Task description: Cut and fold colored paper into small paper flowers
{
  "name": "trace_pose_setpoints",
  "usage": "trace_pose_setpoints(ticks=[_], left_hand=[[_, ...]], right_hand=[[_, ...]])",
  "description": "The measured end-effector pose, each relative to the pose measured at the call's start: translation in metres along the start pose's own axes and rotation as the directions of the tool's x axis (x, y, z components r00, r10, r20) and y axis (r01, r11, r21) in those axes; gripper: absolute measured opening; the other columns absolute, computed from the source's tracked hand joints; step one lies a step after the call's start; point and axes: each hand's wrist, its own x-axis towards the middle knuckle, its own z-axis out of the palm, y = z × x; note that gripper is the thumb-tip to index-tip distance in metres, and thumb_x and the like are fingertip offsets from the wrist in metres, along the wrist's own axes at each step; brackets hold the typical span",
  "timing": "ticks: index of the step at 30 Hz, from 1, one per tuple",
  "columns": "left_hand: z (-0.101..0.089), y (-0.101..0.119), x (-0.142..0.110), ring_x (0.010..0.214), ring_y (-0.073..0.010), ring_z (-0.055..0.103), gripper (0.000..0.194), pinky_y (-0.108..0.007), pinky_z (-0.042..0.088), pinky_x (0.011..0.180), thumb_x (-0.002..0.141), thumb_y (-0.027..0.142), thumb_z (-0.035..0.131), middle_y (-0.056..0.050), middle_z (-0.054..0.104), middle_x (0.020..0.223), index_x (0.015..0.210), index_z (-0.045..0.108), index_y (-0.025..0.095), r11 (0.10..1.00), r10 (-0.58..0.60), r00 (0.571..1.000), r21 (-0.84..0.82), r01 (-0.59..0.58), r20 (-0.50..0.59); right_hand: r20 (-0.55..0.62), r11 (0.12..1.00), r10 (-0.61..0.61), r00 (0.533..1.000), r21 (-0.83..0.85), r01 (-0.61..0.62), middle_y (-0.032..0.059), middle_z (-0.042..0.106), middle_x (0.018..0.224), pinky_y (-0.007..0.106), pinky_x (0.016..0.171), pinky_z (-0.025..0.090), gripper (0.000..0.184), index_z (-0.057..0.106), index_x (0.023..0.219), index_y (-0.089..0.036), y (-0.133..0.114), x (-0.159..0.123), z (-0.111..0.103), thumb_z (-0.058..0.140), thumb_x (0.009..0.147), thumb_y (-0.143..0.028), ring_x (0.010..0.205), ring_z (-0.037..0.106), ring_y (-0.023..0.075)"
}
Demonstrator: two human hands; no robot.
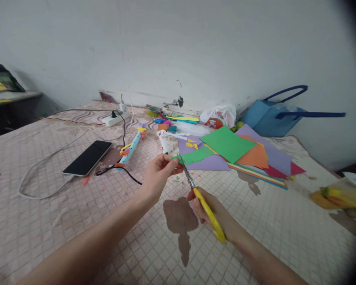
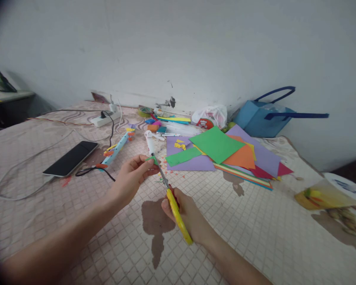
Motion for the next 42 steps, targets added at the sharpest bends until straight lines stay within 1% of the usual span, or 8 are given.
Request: trace_pose_setpoints(ticks=[8,16,22,25,33,38,42], left_hand=[[-0.001,-0.001,0.001,0.069,-0.0116,0.063,0.018,-0.029,0.054,0.074,0.073,0.026,0.068,-0.002,0.067,0.070,0.072,0.055,0.013,1.000,-0.001,1.000,-0.001,0.001,0.012],[-0.001,0.000,0.001,0.067,-0.0109,0.063,0.018,-0.027,0.053,0.073,0.073,0.025,0.068,-0.002,0.067,0.069,0.073,0.055,0.013,1.000,-0.002,1.000,-0.012,0.002,0.017],[0.000,0.001,0.001,0.067,-0.0109,0.063,0.018,-0.027,0.053,0.073,0.074,0.026,0.068,-0.002,0.066,0.068,0.072,0.055,0.013,1.000,-0.012,1.000,-0.009,0.012,0.017],[0.000,0.002,0.001,0.068,-0.0115,0.063,0.018,-0.028,0.053,0.074,0.073,0.026,0.068,-0.002,0.067,0.069,0.071,0.055,0.013,1.000,-0.016,1.000,-0.009,0.017,0.020],[0.000,0.003,0.001,0.067,-0.0118,0.063,0.018,-0.029,0.053,0.073,0.073,0.026,0.068,-0.002,0.066,0.068,0.071,0.054,0.014,1.000,-0.020,1.000,-0.009,0.021,0.021],[0.000,0.004,0.000,0.066,-0.0114,0.063,0.018,-0.029,0.053,0.074,0.073,0.026,0.068,-0.002,0.066,0.067,0.071,0.055,0.014,1.000,-0.031,0.999,-0.003,0.031,0.018],[0.000,0.003,0.001,0.067,-0.0117,0.063,0.019,-0.030,0.052,0.075,0.073,0.027,0.068,-0.002,0.066,0.068,0.071,0.054,0.013,0.999,-0.038,0.999,-0.002,0.038,0.026]], right_hand=[[-0.024,0.999,0.047,0.999,0.005,-0.047,-0.0026,0.044,0.064,0.023,0.046,0.037,0.036,0.045,0.077,-0.020,-0.004,0.001,0.001,0.046,0.080,-0.056,0.051,0.040,0.0096],[0.012,0.993,0.095,0.995,0.066,-0.095,-0.0034,0.041,0.062,0.022,0.042,0.035,0.043,0.040,0.072,-0.021,-0.010,0.000,0.001,0.047,0.076,-0.063,0.050,0.038,0.0090],[0.012,0.997,0.071,0.997,0.041,-0.071,-0.0037,0.040,0.059,0.022,0.041,0.033,0.044,0.039,0.069,-0.021,-0.008,0.001,0.001,0.045,0.077,-0.064,0.047,0.036,0.0090],[-0.002,0.996,0.079,0.997,0.029,-0.079,-0.0034,0.040,0.058,0.022,0.041,0.033,0.044,0.039,0.069,-0.021,-0.007,0.001,0.001,0.045,0.077,-0.065,0.047,0.036,0.0094],[0.005,0.992,0.119,0.993,0.029,-0.119,-0.0042,0.039,0.057,0.021,0.039,0.031,0.041,0.039,0.070,-0.021,-0.005,0.000,0.002,0.048,0.076,-0.061,0.044,0.035,0.0082],[-0.002,0.990,0.137,0.991,0.026,-0.137,-0.0057,0.038,0.052,0.021,0.038,0.031,0.037,0.040,0.070,-0.022,-0.003,0.001,0.002,0.049,0.076,-0.057,0.041,0.035,0.0080],[-0.002,0.989,0.146,0.989,0.027,-0.146,-0.0078,0.035,0.048,0.021,0.035,0.030,0.036,0.042,0.072,-0.021,0.002,0.002,0.004,0.049,0.077,-0.056,0.037,0.033,0.0074]])
